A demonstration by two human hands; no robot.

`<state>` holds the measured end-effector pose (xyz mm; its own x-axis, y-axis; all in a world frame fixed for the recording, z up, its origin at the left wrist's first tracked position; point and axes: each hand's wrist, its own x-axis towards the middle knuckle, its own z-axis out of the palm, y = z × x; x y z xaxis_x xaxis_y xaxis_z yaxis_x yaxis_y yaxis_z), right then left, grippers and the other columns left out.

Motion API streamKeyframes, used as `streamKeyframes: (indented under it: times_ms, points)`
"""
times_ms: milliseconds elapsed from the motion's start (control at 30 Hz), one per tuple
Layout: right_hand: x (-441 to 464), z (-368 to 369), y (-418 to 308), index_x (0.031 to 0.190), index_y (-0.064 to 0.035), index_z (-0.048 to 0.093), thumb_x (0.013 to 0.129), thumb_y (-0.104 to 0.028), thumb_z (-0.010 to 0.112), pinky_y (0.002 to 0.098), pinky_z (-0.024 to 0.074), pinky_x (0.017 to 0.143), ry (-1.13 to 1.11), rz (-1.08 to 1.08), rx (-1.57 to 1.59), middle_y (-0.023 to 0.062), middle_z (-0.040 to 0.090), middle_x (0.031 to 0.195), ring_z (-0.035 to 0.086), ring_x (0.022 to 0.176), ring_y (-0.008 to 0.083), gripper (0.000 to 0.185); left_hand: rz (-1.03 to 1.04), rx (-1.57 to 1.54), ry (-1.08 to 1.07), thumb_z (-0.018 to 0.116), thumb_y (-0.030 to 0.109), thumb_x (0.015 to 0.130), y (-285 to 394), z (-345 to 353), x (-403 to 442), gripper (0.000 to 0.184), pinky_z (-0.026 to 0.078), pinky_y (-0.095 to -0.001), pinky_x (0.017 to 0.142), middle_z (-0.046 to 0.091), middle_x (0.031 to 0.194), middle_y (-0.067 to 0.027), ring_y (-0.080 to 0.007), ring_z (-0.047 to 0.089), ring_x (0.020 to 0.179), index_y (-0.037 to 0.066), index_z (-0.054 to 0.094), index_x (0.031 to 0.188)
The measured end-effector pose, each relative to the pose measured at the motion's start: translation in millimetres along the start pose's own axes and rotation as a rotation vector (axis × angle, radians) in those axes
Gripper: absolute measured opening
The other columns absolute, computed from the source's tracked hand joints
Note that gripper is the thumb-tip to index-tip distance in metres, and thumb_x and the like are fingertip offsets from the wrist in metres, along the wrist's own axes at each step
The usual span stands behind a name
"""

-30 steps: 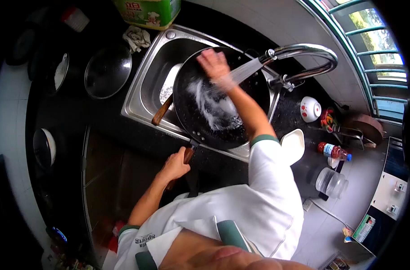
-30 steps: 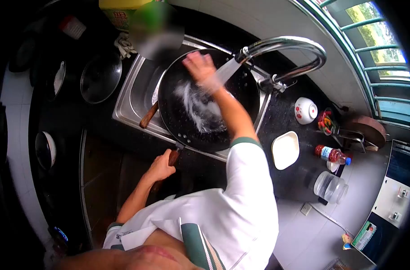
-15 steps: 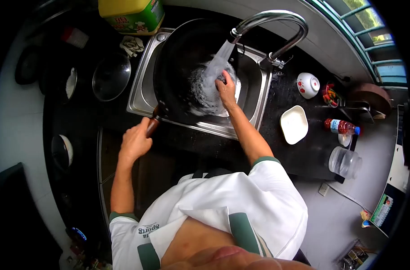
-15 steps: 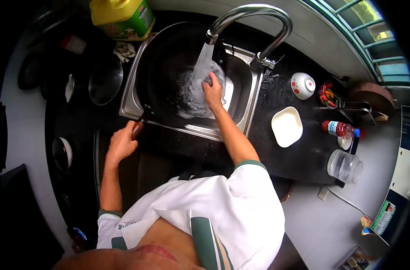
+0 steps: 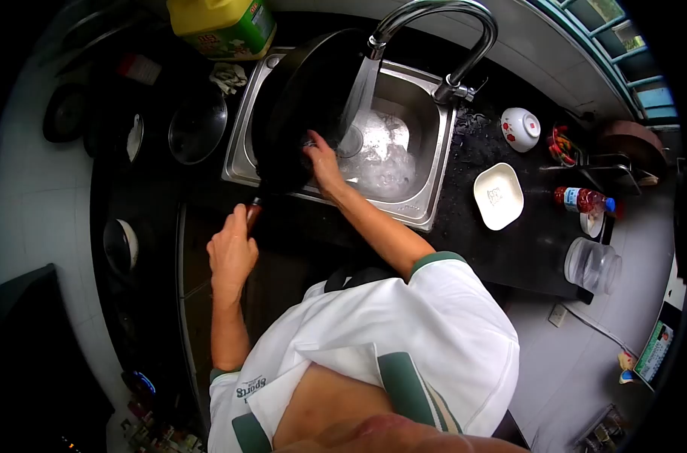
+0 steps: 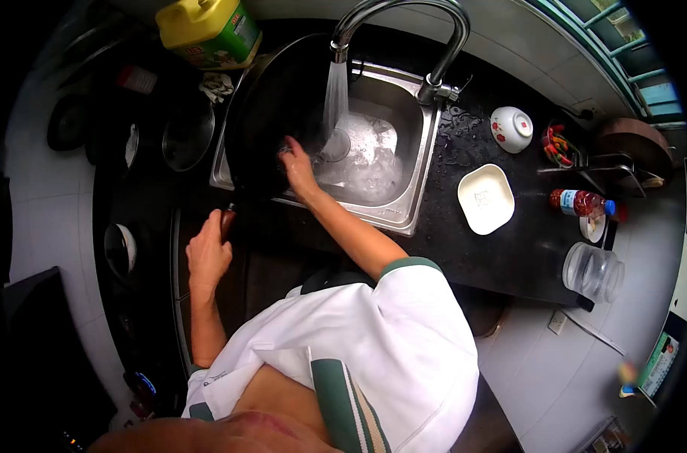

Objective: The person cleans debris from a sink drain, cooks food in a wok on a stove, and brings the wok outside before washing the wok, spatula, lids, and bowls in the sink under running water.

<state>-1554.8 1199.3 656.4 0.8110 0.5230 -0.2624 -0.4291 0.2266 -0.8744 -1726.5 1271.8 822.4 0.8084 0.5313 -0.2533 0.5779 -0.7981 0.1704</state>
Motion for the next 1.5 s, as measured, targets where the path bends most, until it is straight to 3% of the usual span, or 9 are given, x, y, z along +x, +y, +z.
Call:
streamKeyframes:
  times_ms: [167, 400, 567, 633, 900, 1033, 1200, 1300, 1500]
  points:
    - [-13, 4, 33, 0.128, -0.0004, 0.033, 0.081, -0.019, 0.046, 0.0376, 0.0252, 0.101, -0.241, -0.498, -0.628, 0.0221, 0.023, 0.136, 0.027, 0.125, 0.0333, 0.052, 0.073, -0.26, -0.044, 0.053, 0.002, 0.065, 8, 50, 3, 0.044, 0.042, -0.0495, 0.069, 0.056, 0.093, -0.0213, -0.0432, 0.053, 0.082, 0.006, 0.039, 0.106]
    - [37, -167, -22, 0.113, -0.0065, 0.049, 0.073, -0.016, 0.049, 0.0396, 0.0354, 0.085, -0.377, -0.676, -2.012, 0.0116, 0.039, 0.128, 0.038, 0.114, 0.0285, 0.042, -0.127, -0.779, -0.32, 0.055, 0.003, 0.06, 5, 116, 0, 0.05, 0.043, -0.0397, 0.071, 0.056, 0.086, -0.0211, -0.0385, 0.055, 0.083, 0.006, 0.045, 0.109]
    - [-28, -130, -25, 0.128, -0.0015, 0.032, 0.079, -0.016, 0.049, 0.0418, 0.021, 0.103, -0.834, 0.104, -1.616, 0.0214, 0.021, 0.137, 0.02, 0.128, 0.0345, 0.054, -0.058, -0.805, -0.527, 0.055, 0.005, 0.06, 5, 128, 25, 0.044, 0.041, -0.0399, 0.07, 0.054, 0.083, -0.0209, -0.0391, 0.054, 0.079, 0.003, 0.043, 0.102]
    - [-30, -91, 8, 0.13, -0.0003, 0.029, 0.08, -0.016, 0.049, 0.0403, 0.0184, 0.105, -0.703, -0.087, -1.033, 0.0229, 0.019, 0.137, 0.016, 0.129, 0.0364, 0.056, 0.001, -0.831, -0.553, 0.055, 0.006, 0.06, 2, 138, 35, 0.044, 0.041, -0.0424, 0.071, 0.055, 0.085, -0.0237, -0.0417, 0.053, 0.083, 0.003, 0.041, 0.102]
    - [102, -143, -27, 0.12, -0.0026, 0.041, 0.07, -0.007, 0.049, 0.044, 0.0312, 0.095, -0.269, -0.871, -1.954, 0.0183, 0.035, 0.128, 0.034, 0.119, 0.0324, 0.051, 0.036, -0.65, -0.588, 0.055, 0.006, 0.063, 1, 140, 37, 0.043, 0.042, -0.0478, 0.071, 0.056, 0.083, -0.0259, -0.045, 0.053, 0.083, 0.003, 0.038, 0.102]
    - [18, -148, -40, 0.128, -0.0011, 0.033, 0.072, -0.015, 0.048, 0.0455, 0.0196, 0.102, -0.577, 0.011, -1.937, 0.0194, 0.026, 0.136, 0.022, 0.127, 0.0342, 0.059, 0.078, -0.706, -0.548, 0.055, 0.005, 0.062, -1, 141, 43, 0.04, 0.042, -0.0478, 0.069, 0.056, 0.08, -0.0261, -0.0451, 0.054, 0.081, 0.002, 0.039, 0.099]
    - [20, -46, 23, 0.134, -0.0009, 0.019, 0.077, -0.007, 0.044, 0.0393, 0.011, 0.106, -0.701, -0.418, -1.029, 0.0213, 0.01, 0.14, 0.009, 0.131, 0.0347, 0.063, 0.114, -0.626, -0.609, 0.054, 0.004, 0.063, 0, 141, 49, 0.039, 0.042, -0.0497, 0.071, 0.056, 0.079, -0.0281, -0.0461, 0.053, 0.081, 0.0, 0.037, 0.098]
    - [127, -45, 38, 0.123, -0.004, 0.04, 0.064, -0.006, 0.055, 0.0487, 0.024, 0.1, -0.349, -0.953, -1.394, 0.0199, 0.032, 0.131, 0.027, 0.124, 0.0357, 0.061, 0.105, -0.576, -0.627, 0.054, 0.004, 0.064, 2, 137, 47, 0.037, 0.042, -0.0504, 0.071, 0.056, 0.079, -0.0279, -0.046, 0.053, 0.081, 0.0, 0.037, 0.097]
    - [128, -168, -75, 0.127, -0.0082, 0.038, 0.078, -0.019, 0.042, 0.044, 0.0209, 0.102, -0.278, -0.831, -2.309, 0.0077, 0.024, 0.139, 0.023, 0.128, 0.0243, 0.051, 0.104, -0.654, -0.568, 0.054, 0.004, 0.064, -4, 140, 41, 0.037, 0.042, -0.0505, 0.071, 0.056, 0.079, -0.0264, -0.0458, 0.053, 0.08, 0.003, 0.038, 0.097]
